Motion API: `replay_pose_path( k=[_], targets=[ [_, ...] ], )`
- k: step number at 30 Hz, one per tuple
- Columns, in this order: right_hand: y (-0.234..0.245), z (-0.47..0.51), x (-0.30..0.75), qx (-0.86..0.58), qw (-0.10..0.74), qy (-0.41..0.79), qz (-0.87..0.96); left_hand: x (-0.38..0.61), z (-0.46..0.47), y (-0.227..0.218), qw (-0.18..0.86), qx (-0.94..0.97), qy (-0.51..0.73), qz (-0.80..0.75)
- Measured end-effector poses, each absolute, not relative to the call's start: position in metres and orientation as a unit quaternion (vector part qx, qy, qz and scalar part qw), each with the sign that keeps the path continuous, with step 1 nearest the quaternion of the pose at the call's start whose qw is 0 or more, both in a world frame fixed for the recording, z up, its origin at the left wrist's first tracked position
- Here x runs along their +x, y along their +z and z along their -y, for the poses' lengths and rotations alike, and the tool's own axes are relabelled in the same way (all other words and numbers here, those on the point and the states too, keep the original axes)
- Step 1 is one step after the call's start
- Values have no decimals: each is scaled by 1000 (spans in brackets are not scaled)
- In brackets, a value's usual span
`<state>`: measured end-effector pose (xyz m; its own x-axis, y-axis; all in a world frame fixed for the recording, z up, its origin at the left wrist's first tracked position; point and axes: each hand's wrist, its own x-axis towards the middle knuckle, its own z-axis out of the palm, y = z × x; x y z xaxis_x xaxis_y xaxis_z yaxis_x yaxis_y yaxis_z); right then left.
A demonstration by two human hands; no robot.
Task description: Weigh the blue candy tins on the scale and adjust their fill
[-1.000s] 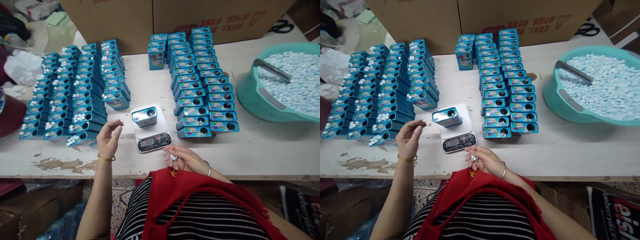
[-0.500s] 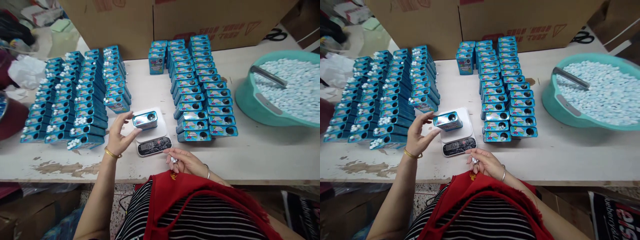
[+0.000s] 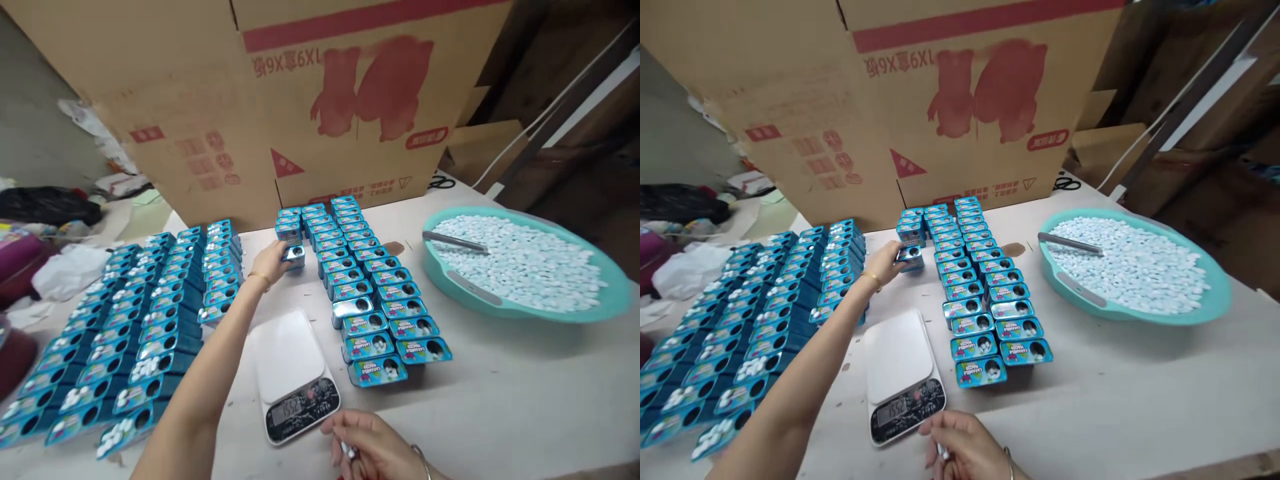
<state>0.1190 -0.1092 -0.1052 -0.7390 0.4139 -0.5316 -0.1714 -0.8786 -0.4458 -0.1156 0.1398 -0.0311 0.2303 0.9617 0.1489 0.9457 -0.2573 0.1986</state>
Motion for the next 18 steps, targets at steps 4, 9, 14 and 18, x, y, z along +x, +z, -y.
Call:
replay_pose_path(
  k=[4, 9, 14, 18],
  targets=[
    [-101, 107, 125, -345, 176, 906, 173, -108, -193, -43, 14, 761, 136, -634],
    [-102, 106, 129, -337, 169, 910, 171, -128, -161, -25, -13, 765, 192, -615],
    [-98, 109, 126, -329, 133, 917, 184, -178, -54, -1, -58, 767, 151, -621],
    [-95, 115, 120, -321, 112, 918, 203, -201, 11, -23, -90, 745, 35, -660]
  ],
)
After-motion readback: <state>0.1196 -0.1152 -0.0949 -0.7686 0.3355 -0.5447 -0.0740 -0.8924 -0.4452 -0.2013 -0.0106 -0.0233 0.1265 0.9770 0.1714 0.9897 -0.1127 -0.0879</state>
